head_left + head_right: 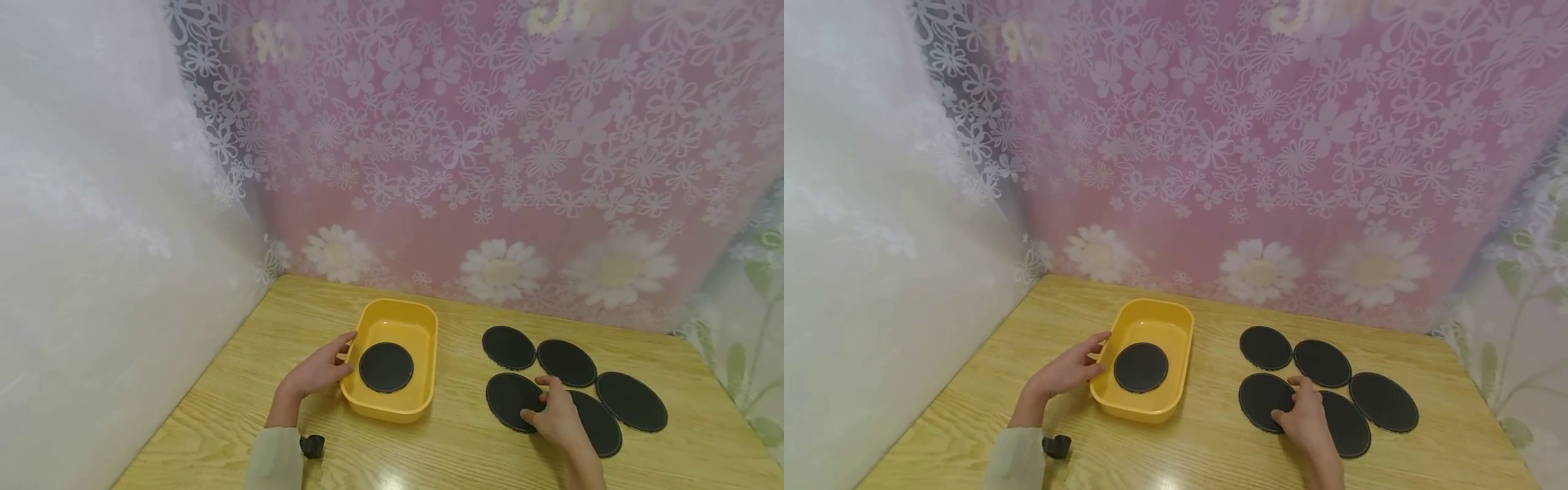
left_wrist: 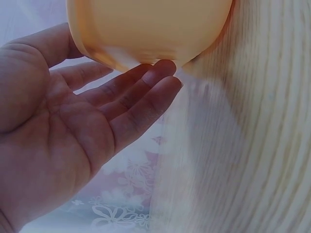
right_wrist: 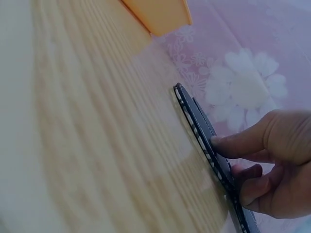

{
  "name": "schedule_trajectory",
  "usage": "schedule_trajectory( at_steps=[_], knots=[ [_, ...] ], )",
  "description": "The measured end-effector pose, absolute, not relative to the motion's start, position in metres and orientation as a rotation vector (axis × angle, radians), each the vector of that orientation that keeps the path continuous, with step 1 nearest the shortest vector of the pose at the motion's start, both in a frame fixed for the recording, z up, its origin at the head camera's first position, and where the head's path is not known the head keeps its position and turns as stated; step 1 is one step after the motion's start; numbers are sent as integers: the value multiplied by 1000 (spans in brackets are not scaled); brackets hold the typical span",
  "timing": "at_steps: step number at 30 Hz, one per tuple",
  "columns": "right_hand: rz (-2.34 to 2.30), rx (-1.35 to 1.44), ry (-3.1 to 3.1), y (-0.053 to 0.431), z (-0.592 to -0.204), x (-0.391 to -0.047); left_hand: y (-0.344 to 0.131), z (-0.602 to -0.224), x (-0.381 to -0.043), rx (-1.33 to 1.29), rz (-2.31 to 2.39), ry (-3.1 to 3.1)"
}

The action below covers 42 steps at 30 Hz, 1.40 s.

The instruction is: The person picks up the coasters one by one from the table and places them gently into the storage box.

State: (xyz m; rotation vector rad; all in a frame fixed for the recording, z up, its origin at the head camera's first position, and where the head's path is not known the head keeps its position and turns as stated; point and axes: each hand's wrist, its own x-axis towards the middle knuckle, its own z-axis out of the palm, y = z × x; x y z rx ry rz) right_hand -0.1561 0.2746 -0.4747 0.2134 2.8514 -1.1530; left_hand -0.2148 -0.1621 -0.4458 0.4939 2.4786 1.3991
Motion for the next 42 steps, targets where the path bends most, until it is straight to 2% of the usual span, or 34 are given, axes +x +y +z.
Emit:
schedule_trajectory(
  at_steps=[20,35,42],
  knots=[
    [-808,257,2851,268,-463,-164,-166,-445,-220,517,1376,2519],
    [-911,187,2783,293,-465,-169,-165,-446,-216,549,1358,2506],
    [-869,153,2793,297,-457,-159,-163,-447,-220,540,1335,2531]
  ],
)
